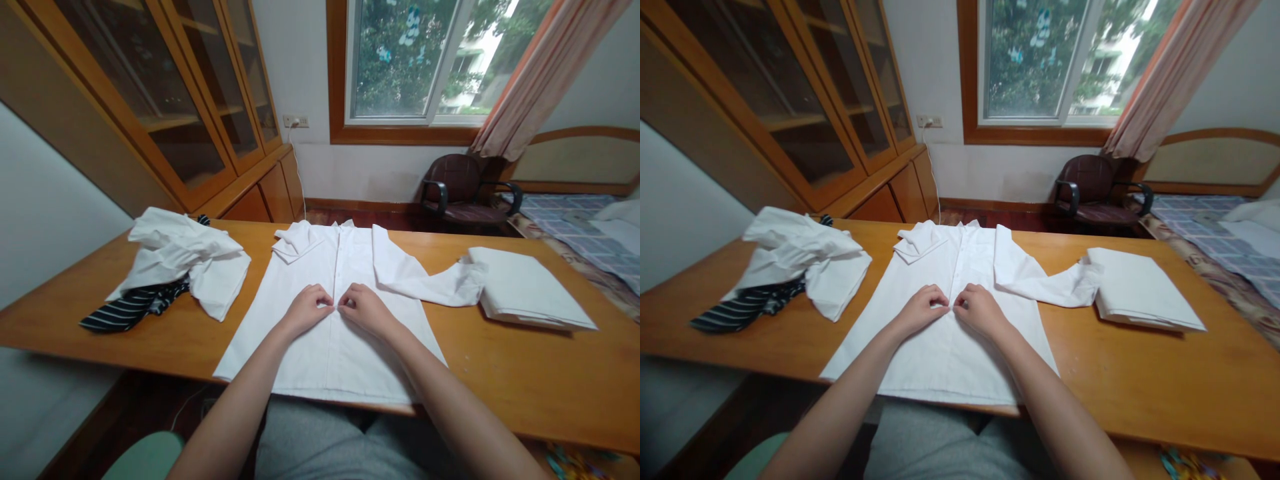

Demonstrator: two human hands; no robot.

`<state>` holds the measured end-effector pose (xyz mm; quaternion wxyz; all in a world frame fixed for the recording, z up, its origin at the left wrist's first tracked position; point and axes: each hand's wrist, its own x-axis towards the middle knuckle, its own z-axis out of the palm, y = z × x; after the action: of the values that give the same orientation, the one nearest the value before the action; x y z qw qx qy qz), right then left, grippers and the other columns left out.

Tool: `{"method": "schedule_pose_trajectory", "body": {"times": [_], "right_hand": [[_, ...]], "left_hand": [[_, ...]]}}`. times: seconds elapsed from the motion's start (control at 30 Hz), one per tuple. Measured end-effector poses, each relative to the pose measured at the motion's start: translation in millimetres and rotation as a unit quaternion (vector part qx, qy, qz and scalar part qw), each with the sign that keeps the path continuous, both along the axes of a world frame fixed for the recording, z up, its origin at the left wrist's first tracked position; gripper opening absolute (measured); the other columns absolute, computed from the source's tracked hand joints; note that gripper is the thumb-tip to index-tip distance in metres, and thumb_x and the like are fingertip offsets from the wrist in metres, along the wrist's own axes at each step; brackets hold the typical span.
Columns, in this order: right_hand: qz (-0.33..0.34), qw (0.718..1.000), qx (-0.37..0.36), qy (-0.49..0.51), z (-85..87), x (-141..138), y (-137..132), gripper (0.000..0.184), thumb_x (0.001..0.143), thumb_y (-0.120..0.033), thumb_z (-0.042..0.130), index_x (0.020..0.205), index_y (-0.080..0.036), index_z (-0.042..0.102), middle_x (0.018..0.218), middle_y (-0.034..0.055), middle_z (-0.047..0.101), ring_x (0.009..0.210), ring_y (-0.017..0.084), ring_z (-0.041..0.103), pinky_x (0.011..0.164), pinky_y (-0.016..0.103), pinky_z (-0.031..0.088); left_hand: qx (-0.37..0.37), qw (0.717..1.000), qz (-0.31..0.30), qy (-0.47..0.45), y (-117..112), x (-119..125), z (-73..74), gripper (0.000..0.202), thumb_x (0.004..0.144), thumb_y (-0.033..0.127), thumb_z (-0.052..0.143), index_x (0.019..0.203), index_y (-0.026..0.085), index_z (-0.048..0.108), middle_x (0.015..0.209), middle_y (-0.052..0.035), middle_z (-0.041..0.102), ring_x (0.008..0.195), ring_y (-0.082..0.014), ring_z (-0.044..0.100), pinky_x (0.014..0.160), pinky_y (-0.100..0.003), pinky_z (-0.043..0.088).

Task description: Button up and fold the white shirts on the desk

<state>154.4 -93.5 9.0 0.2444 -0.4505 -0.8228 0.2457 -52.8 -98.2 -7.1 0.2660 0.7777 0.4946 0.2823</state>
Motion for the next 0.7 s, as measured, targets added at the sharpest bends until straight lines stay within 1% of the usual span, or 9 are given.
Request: {"method": "schedule_pose_trajectory", "body": {"times": [0.1,0.2,0.47,0.7], "right_hand": [[-0.006,1.0,-0.001,0.029,-8.4,1.3,-2.8,0.007,0.079,-0.018,0.074,0.085,-0.021,0.074,0.083,0.0008,0.06,0.081,0.016,0.056,0.075,0.026,0.042],[-0.008,0.999,-0.002,0.033,-12.5,1.2,-3.3,0.004,0.08,-0.019,0.076,0.083,-0.021,0.074,0.081,0.0001,0.06,0.081,0.016,0.056,0.075,0.027,0.041],[-0.029,1.0,-0.003,0.01,-16.3,-6.4,-1.9,0.005,0.081,-0.023,0.077,0.08,-0.021,0.073,0.082,0.0014,0.062,0.083,0.017,0.055,0.076,0.029,0.038],[-0.033,0.999,-0.012,0.037,-14.5,-5.8,-3.0,0.006,0.082,-0.02,0.075,0.077,-0.02,0.072,0.081,0.002,0.063,0.084,0.018,0.055,0.076,0.029,0.038]], "left_hand": [[0.001,1.0,0.005,-0.005,0.2,-0.2,-2.3,0.003,0.08,0.023,0.07,0.077,0.022,0.072,0.085,-0.0013,0.066,0.09,-0.0197,0.06,0.083,-0.033,0.046],[-0.007,1.0,0.008,-0.006,0.8,-0.6,-3.3,0.005,0.08,0.023,0.07,0.076,0.023,0.072,0.085,-0.0011,0.066,0.091,-0.0197,0.059,0.084,-0.033,0.045],[-0.02,1.0,0.0,-0.006,0.6,0.2,-0.1,0.009,0.082,0.019,0.068,0.074,0.022,0.071,0.084,-0.0005,0.065,0.089,-0.019,0.057,0.085,-0.033,0.042],[-0.021,1.0,0.0,-0.017,-0.5,-0.3,1.4,0.008,0.082,0.018,0.068,0.075,0.022,0.07,0.085,0.0001,0.064,0.091,-0.0193,0.056,0.087,-0.034,0.042]]}}
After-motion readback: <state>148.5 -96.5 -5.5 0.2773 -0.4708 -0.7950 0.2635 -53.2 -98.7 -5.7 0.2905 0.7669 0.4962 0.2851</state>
